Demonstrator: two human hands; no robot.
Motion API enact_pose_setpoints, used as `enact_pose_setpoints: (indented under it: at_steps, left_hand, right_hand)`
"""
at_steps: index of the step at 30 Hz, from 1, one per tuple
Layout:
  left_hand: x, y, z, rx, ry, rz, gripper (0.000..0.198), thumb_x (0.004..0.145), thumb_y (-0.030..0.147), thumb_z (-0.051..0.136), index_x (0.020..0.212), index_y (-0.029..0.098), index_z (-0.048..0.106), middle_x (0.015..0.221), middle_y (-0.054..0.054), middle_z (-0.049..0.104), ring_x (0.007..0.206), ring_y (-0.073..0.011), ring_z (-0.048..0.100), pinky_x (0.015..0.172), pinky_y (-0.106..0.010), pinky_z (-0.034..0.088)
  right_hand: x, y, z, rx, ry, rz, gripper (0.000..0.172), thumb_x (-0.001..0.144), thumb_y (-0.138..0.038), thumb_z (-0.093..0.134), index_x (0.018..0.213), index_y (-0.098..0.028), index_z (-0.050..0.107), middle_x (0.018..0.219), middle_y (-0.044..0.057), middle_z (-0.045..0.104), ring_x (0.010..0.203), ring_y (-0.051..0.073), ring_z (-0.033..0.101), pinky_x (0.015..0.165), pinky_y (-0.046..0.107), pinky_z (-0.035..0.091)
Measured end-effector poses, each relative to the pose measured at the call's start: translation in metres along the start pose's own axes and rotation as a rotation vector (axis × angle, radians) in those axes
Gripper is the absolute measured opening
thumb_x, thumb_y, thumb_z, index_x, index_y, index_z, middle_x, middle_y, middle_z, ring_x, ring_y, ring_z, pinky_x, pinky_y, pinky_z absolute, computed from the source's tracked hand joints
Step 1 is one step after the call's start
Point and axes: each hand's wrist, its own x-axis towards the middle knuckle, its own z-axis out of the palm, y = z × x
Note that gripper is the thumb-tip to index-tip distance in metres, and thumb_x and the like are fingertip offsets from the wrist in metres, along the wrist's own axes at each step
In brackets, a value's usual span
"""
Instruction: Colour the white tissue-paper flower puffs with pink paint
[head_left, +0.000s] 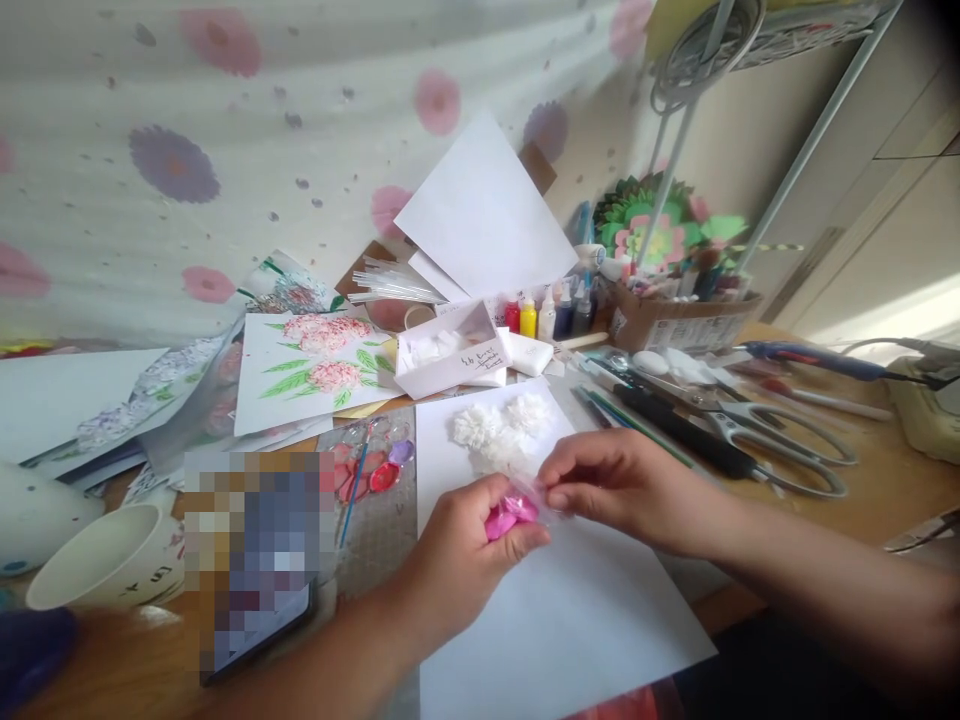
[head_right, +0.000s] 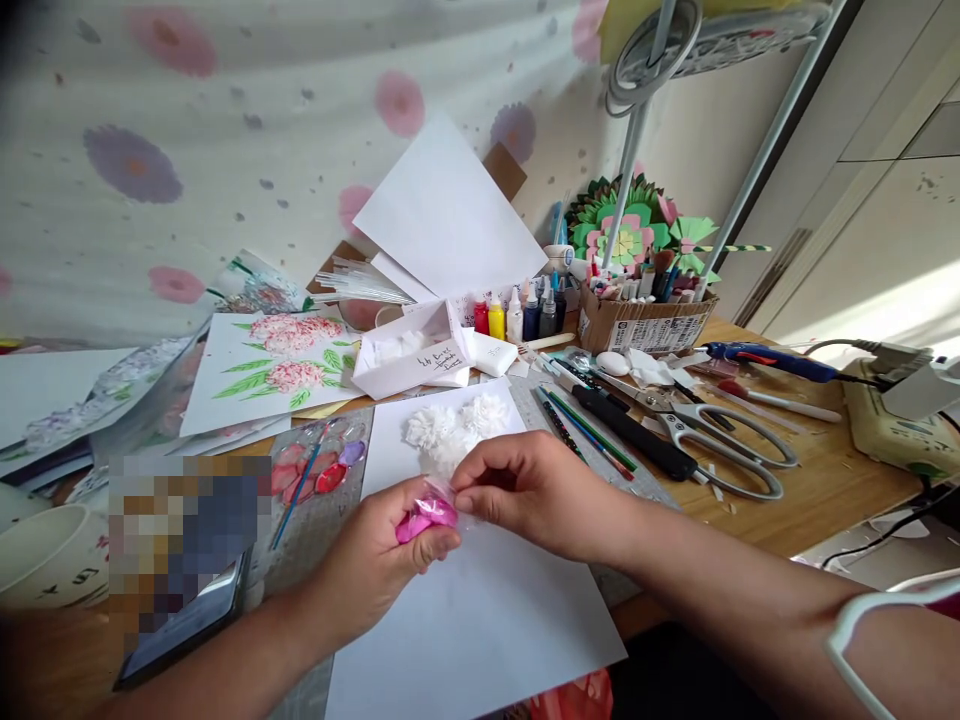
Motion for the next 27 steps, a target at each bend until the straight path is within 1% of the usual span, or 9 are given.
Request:
enact_pose_setpoints:
  at_steps: [3, 7, 9, 13, 16, 20, 22, 25, 27]
  left_hand:
    - [0.000, 0.001, 0.000, 0.002, -0.008, 0.006, 0.034, 0.077, 0.048, 0.063, 0.082, 0.015, 0.055, 0.070, 0.003, 0.048, 0.064, -0.0106, 0.041, 0.058, -0.022, 0.034]
    - [-0.001, 0.003, 0.001, -0.089, -0.026, -0.016, 0.035, 0.076, 0.046, 0.065, 0.086, 0.015, 0.054, 0.071, 0.003, 0.047, 0.063, -0.0095, 0.039, 0.057, -0.022, 0.034]
    - [-0.002, 0.004, 0.003, -0.125, -0.018, -0.038, 0.035, 0.071, 0.044, 0.071, 0.084, 0.016, 0.054, 0.069, 0.004, 0.048, 0.062, -0.0089, 0.040, 0.056, -0.021, 0.034]
    - [-0.002, 0.001, 0.008, -0.156, -0.005, -0.028, 0.040, 0.060, 0.039, 0.080, 0.081, 0.016, 0.055, 0.073, 0.002, 0.056, 0.066, -0.0121, 0.048, 0.059, -0.023, 0.038]
    - [0.000, -0.007, 0.011, -0.197, -0.004, -0.021, 0.043, 0.054, 0.037, 0.083, 0.077, 0.015, 0.054, 0.072, 0.000, 0.059, 0.067, -0.0150, 0.052, 0.059, -0.025, 0.040]
    - [0.001, -0.015, 0.012, -0.265, -0.014, 0.006, 0.048, 0.046, 0.031, 0.087, 0.077, 0.015, 0.054, 0.074, -0.002, 0.062, 0.070, -0.0187, 0.056, 0.060, -0.027, 0.042]
    - [0.000, -0.015, 0.011, -0.306, -0.016, 0.031, 0.048, 0.045, 0.028, 0.087, 0.077, 0.015, 0.055, 0.075, -0.002, 0.062, 0.070, -0.0184, 0.056, 0.061, -0.027, 0.043]
    - [0.001, -0.011, 0.009, -0.336, -0.006, 0.042, 0.046, 0.045, 0.025, 0.087, 0.076, 0.015, 0.054, 0.074, -0.001, 0.061, 0.069, -0.0160, 0.054, 0.061, -0.025, 0.043]
    - [0.001, -0.008, 0.007, -0.362, -0.020, 0.031, 0.047, 0.047, 0.026, 0.087, 0.076, 0.016, 0.051, 0.073, 0.001, 0.059, 0.068, -0.0141, 0.053, 0.060, -0.024, 0.042]
  right_hand:
    - [-0.001, -0.001, 0.000, 0.038, 0.000, 0.033, 0.015, 0.079, -0.025, 0.059, 0.079, -0.010, 0.063, 0.067, 0.001, 0.056, 0.061, 0.008, 0.047, 0.058, 0.021, 0.039]
    - [-0.004, -0.008, 0.002, 0.067, -0.008, 0.063, 0.016, 0.079, -0.026, 0.059, 0.081, -0.011, 0.062, 0.068, 0.001, 0.056, 0.061, 0.009, 0.048, 0.059, 0.022, 0.040]
    - [-0.006, -0.012, 0.006, -0.045, 0.002, 0.041, 0.018, 0.080, -0.029, 0.058, 0.080, -0.011, 0.061, 0.069, 0.003, 0.058, 0.061, 0.010, 0.049, 0.057, 0.022, 0.040]
    - [-0.009, -0.017, 0.021, -0.440, 0.021, -0.029, 0.017, 0.083, -0.025, 0.052, 0.075, -0.013, 0.061, 0.064, 0.001, 0.057, 0.056, 0.009, 0.046, 0.053, 0.021, 0.036]
    - [-0.009, -0.016, 0.031, -0.566, -0.001, -0.043, 0.015, 0.084, -0.020, 0.049, 0.074, -0.014, 0.059, 0.063, 0.000, 0.056, 0.055, 0.008, 0.044, 0.052, 0.020, 0.033]
    - [-0.002, -0.014, 0.041, -0.508, -0.070, -0.050, 0.016, 0.084, -0.015, 0.048, 0.070, -0.014, 0.055, 0.063, -0.001, 0.055, 0.056, 0.007, 0.045, 0.054, 0.017, 0.034]
    - [0.002, -0.014, 0.044, -0.486, -0.100, -0.047, 0.016, 0.083, -0.013, 0.049, 0.068, -0.015, 0.053, 0.062, -0.002, 0.054, 0.056, 0.007, 0.045, 0.053, 0.017, 0.034]
    - [0.005, -0.012, 0.045, -0.450, -0.084, -0.059, 0.015, 0.082, -0.013, 0.050, 0.068, -0.014, 0.053, 0.062, -0.002, 0.053, 0.057, 0.007, 0.046, 0.054, 0.017, 0.035]
    - [0.005, -0.010, 0.041, -0.387, -0.054, -0.069, 0.015, 0.082, -0.016, 0.051, 0.068, -0.014, 0.054, 0.063, -0.001, 0.054, 0.058, 0.007, 0.047, 0.054, 0.017, 0.036]
